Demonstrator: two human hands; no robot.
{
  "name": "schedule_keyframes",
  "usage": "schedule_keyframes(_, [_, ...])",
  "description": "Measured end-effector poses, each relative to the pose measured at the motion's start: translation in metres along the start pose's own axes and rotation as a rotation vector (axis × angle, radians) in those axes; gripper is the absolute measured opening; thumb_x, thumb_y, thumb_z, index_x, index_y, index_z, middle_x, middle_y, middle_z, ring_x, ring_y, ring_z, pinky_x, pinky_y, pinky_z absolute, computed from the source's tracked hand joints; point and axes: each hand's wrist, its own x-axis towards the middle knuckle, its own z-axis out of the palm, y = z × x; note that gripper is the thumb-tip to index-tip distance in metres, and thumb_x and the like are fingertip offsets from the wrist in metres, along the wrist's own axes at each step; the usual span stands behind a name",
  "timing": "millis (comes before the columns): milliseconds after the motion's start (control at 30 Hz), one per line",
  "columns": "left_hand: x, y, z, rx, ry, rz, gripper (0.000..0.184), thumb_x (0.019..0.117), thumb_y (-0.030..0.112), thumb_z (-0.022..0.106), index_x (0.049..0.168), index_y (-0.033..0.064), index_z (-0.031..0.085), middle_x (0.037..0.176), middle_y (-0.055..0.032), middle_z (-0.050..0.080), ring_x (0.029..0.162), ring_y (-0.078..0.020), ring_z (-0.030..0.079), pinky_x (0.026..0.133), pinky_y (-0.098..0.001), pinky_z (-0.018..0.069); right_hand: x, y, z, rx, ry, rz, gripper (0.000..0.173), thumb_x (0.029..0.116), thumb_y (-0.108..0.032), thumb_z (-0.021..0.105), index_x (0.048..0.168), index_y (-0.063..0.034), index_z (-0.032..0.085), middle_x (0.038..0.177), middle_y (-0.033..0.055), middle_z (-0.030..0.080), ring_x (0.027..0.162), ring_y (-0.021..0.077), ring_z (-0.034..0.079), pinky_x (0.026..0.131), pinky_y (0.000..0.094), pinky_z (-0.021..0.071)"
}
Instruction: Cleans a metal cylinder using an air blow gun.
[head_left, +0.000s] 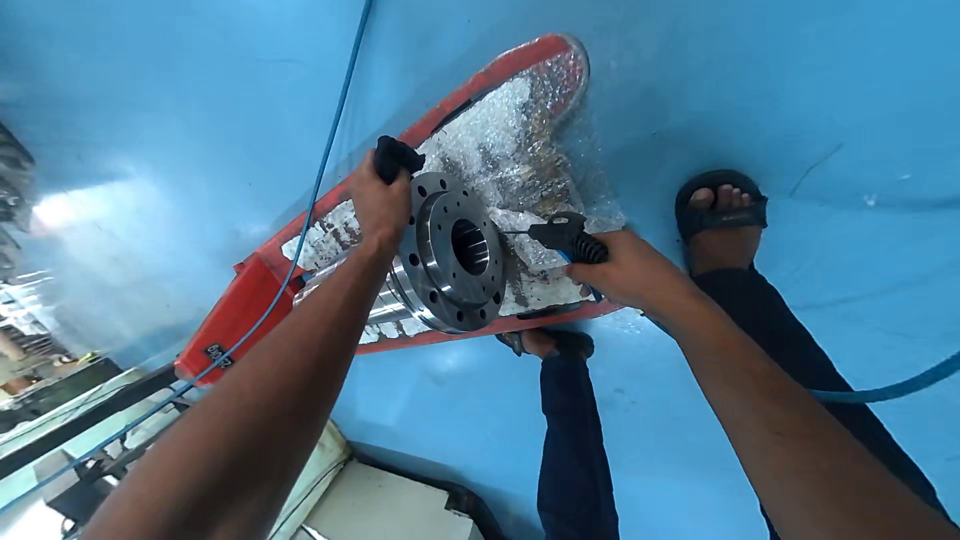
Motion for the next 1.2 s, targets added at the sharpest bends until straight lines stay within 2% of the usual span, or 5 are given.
schedule_keyframes(233, [0.001, 0.000, 0.000, 0.004, -0.008, -0.004, 0.027, 0.0959, 0.019, 0.065, 0.120, 0.0051, 0.067, 0.113, -0.0145, 0.072, 0.110, -0.0262, 0.069, 0.097, -0.0522, 0.0523, 0.001, -0.007, 0.026, -0.057, 0.060, -0.018, 0.025, 0.0976, -0.027, 0.069, 0.108, -0.0040, 0.069, 0.087, 0.0162, 0.069, 0.079, 0.0327, 0.069, 0.074, 0.0580, 0.0533])
schedule_keyframes(467, [0.001, -0.001, 0.000, -0.010, -0.011, 0.007, 0.027, 0.0963, 0.018, 0.064, 0.120, 0.0049, 0.068, 0.112, -0.0144, 0.072, 0.108, -0.0257, 0.069, 0.096, -0.0512, 0.0530, 0.005, -0.007, 0.041, -0.080, 0.113, -0.056, 0.022, 0.0978, -0.027, 0.068, 0.102, -0.0051, 0.066, 0.084, 0.0152, 0.065, 0.080, 0.0325, 0.065, 0.069, 0.0558, 0.0498])
schedule_keyframes(600, [0.000, 0.003, -0.002, 0.007, -0.019, -0.017, 0.030, 0.0964, 0.019, 0.065, 0.123, 0.0035, 0.067, 0.117, -0.0172, 0.071, 0.113, -0.0297, 0.067, 0.099, -0.0553, 0.0513, 0.008, -0.008, 0.037, -0.065, 0.112, -0.057, 0.026, 0.0979, -0.027, 0.069, 0.107, -0.0029, 0.067, 0.087, 0.0179, 0.066, 0.082, 0.0353, 0.066, 0.073, 0.0584, 0.0506])
schedule_keyframes(833, [0.000, 0.002, -0.001, 0.009, -0.018, -0.013, 0.029, 0.0962, 0.019, 0.065, 0.121, 0.0038, 0.067, 0.115, -0.0162, 0.071, 0.112, -0.0285, 0.067, 0.099, -0.0538, 0.0514, 0.009, -0.009, 0.038, -0.067, 0.112, -0.050, 0.026, 0.0984, -0.029, 0.069, 0.109, -0.0052, 0.067, 0.087, 0.0163, 0.067, 0.083, 0.0339, 0.066, 0.072, 0.0576, 0.0506])
schedule_keyframes(1200, [0.000, 0.002, 0.000, 0.021, -0.003, -0.010, 0.027, 0.0963, 0.019, 0.064, 0.119, 0.0031, 0.068, 0.115, -0.0175, 0.071, 0.112, -0.0299, 0.067, 0.098, -0.0551, 0.0511, 0.001, -0.031, 0.033, 0.058, 0.124, -0.191, 0.025, 0.0973, -0.029, 0.072, 0.109, -0.0070, 0.068, 0.088, 0.0115, 0.067, 0.081, 0.0251, 0.066, 0.072, 0.0498, 0.0517])
